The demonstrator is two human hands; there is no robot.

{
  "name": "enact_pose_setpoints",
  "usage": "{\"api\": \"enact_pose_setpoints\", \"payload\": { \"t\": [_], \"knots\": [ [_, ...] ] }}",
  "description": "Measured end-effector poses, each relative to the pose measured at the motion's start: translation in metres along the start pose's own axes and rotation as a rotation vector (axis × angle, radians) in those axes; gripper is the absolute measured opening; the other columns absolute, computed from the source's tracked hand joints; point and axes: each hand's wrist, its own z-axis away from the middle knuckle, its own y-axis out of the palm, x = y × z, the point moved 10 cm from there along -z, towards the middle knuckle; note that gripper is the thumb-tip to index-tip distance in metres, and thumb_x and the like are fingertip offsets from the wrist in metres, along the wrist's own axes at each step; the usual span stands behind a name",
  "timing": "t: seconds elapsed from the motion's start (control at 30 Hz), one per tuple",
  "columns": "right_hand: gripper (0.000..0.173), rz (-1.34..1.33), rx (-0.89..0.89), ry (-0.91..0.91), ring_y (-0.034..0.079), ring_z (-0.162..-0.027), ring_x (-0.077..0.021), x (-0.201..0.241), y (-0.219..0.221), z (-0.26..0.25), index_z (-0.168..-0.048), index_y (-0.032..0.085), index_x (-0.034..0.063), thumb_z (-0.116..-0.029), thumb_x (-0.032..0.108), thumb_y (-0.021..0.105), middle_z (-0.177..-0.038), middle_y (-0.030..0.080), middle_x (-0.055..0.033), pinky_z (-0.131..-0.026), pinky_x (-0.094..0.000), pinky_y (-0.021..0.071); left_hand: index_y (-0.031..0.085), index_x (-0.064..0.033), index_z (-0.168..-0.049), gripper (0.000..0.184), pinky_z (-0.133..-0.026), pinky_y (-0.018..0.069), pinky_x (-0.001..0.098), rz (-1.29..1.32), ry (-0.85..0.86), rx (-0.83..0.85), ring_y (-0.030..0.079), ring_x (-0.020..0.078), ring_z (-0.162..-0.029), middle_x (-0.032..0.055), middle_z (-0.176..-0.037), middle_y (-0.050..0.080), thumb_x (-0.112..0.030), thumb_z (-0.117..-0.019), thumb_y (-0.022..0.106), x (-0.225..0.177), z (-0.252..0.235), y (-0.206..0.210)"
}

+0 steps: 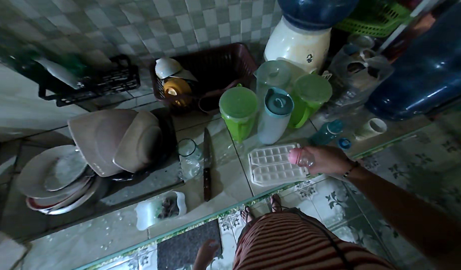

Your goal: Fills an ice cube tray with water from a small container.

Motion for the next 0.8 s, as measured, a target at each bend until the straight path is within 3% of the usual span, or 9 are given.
{"api": "enact_pose_setpoints", "payload": {
  "t": [0.33, 0.47, 0.8],
  "knots": [
    [0.076, 0.005, -0.042, 0.041, 0.065, -0.111, -0.0399, -0.016, -0.008, 0.0, -0.139, 0.059, 0.0201, -0.0703, 0.032, 0.089, -0.121, 0.069, -0.0166, -0.086, -0.0663, 0.0499, 0.055, 0.0003, -0.141, 0.046, -0.097, 0.0535, 0.055, -0.012, -0.003, 0.011, 0.068, 0.0401, -0.11, 0.0272, -0.127, 0.065, -0.024, -0.1033, 0.063, 0.001, -0.002, 0.0],
    [0.075, -0.003, -0.013, 0.024, 0.064, -0.115, -0.0407, -0.013, -0.001, 0.004, -0.142, 0.058, 0.0193, -0.0745, 0.033, 0.088, -0.125, 0.068, -0.0175, -0.09, -0.0668, 0.049, 0.056, -0.0005, -0.141, 0.046, -0.095, 0.0538, 0.0551, -0.016, -0.006, 0.01, 0.068, 0.0398, -0.108, 0.0273, -0.125, 0.066, -0.024, -0.1029, 0.064, 0.003, -0.004, 0.002],
    [0.08, 0.016, -0.03, 0.003, 0.065, -0.111, -0.0411, 0.006, -0.006, -0.003, -0.142, 0.057, 0.0195, -0.0709, 0.032, 0.091, -0.122, 0.068, -0.0173, -0.087, -0.0668, 0.05, 0.057, 0.0, -0.14, 0.045, -0.095, 0.0535, 0.0553, -0.018, 0.007, 0.004, 0.068, 0.0394, -0.108, 0.0275, -0.124, 0.066, -0.025, -0.1029, 0.064, 0.003, -0.002, 0.002]
  ]
}}
